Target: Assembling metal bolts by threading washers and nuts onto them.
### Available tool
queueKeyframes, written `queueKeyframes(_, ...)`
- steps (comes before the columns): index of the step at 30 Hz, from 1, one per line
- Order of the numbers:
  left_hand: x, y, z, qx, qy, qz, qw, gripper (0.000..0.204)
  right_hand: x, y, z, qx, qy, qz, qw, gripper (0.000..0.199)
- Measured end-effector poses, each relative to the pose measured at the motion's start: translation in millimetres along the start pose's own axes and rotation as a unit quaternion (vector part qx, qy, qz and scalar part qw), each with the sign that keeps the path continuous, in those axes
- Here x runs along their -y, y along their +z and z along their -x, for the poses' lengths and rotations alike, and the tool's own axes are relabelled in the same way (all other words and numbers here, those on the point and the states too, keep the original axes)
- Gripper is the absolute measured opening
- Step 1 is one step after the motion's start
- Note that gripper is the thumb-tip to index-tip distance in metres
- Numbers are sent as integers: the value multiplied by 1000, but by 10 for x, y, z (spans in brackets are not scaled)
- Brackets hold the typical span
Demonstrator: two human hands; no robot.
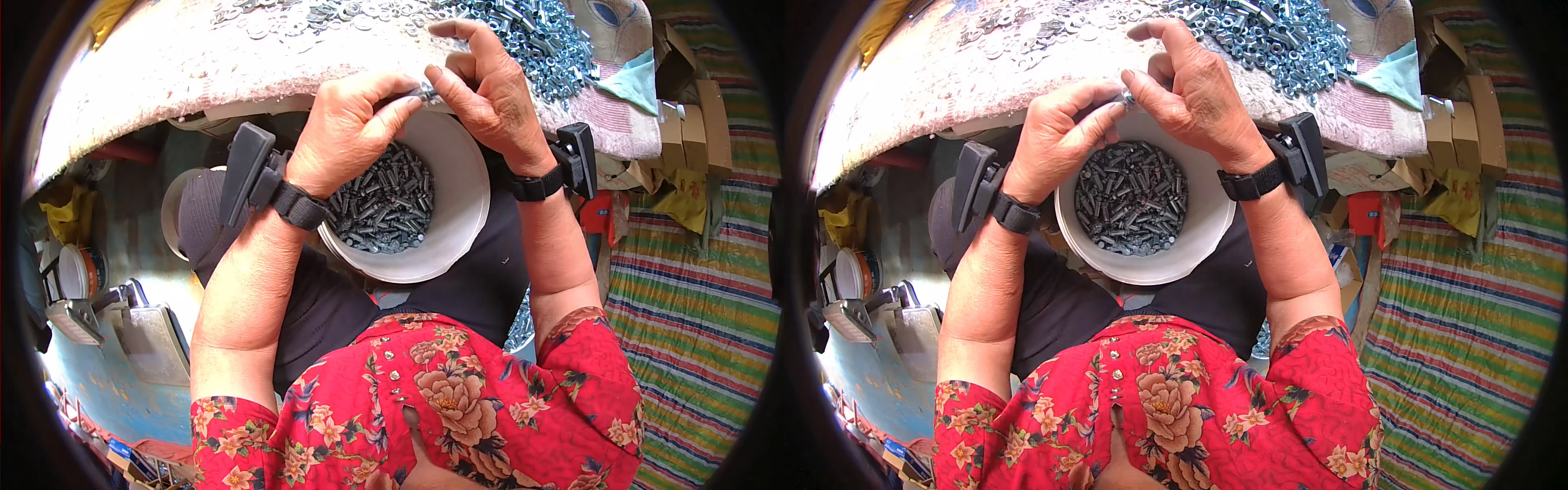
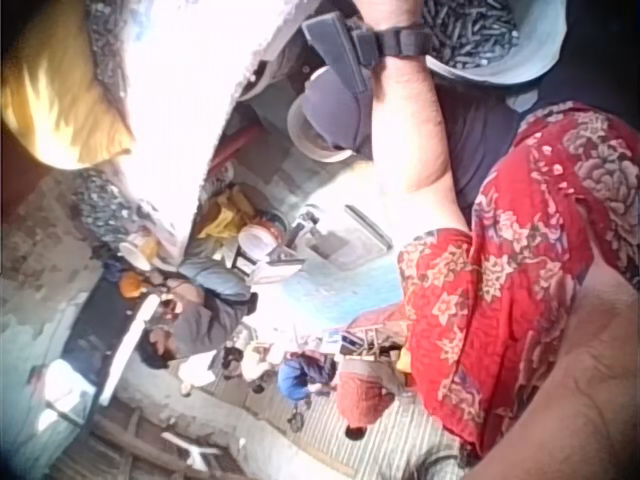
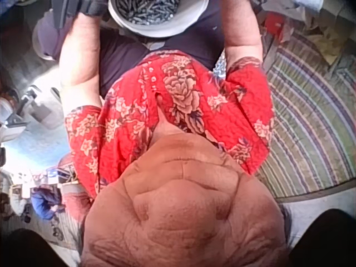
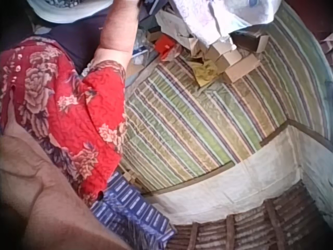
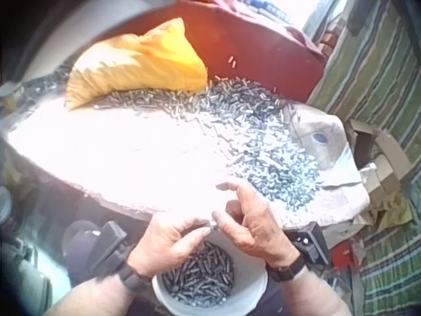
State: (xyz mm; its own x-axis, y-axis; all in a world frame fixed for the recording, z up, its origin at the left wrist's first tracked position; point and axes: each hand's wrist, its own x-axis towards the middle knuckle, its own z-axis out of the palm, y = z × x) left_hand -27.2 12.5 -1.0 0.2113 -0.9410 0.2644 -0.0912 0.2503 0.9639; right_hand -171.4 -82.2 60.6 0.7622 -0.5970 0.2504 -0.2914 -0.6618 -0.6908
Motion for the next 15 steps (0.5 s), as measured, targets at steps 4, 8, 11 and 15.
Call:
queueKeyframes(4,-32,63,13,24,49,20,998,14,-128,-36,-19,-88,-5,-169,982,30)
queueKeyframes(8,-97,185,38,94,70,28,993,16,-304,-1,-235,-260,-196,-466,823,30)
queueKeyframes(11,-106,-15,39,-33,-42,185,981,15,158,371,-11,-194,-188,-259,927,41)
queueKeyframes(15,-18,-93,-146,-56,-47,204,976,19,532,511,525,-28,-196,-188,962,30)
